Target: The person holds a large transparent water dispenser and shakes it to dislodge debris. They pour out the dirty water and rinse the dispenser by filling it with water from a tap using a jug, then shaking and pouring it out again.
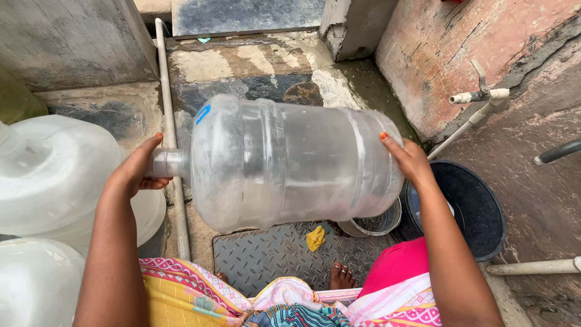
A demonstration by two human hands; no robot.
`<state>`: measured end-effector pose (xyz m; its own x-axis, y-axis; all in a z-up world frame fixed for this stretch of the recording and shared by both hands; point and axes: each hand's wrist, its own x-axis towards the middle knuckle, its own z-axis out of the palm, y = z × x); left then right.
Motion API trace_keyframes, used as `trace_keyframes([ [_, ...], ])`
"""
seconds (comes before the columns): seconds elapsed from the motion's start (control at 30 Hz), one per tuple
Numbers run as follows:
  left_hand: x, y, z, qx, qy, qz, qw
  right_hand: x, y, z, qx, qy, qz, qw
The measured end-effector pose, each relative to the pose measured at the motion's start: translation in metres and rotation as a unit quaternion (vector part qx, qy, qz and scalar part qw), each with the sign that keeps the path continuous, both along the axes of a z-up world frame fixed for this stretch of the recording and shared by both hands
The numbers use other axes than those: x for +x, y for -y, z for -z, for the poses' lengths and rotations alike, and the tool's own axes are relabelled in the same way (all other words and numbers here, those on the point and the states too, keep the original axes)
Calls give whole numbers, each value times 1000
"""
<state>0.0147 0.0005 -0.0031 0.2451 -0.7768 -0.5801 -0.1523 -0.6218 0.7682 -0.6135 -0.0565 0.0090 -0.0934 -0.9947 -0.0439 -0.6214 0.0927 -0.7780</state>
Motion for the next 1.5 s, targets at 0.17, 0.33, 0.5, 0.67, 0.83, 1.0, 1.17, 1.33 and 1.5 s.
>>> trace_keyframes([
  [0.17,-10,-2,2,35,42,18,998,8,3,9,96,-58,14,994],
  [0.33,-7,-26,-71,-374,-75,-25,924,6,-18,-45,-259,232,-58,936],
  [0.5,-7,-43,-77,-571,-270,-23,775,11,-34,-64,-402,435,-115,798],
  [0.67,-9,-8,-11,-608,-242,-66,753,26,-11,-17,-379,420,-63,822],
  [0.83,3,7,0,-394,-103,-128,904,11,3,5,-187,231,180,938],
  [1.0,-9,6,12,-62,-44,-39,996,-12,20,20,-70,-134,127,980],
  [1.17,-25,8,22,50,-4,-8,999,-8,31,30,52,-164,102,980],
  [1.33,-11,-14,-47,-391,-80,-31,917,-3,-2,-32,-279,286,38,916],
  [1.5,-5,-32,-72,-615,-318,-4,722,14,-31,-66,-373,450,-93,806],
])
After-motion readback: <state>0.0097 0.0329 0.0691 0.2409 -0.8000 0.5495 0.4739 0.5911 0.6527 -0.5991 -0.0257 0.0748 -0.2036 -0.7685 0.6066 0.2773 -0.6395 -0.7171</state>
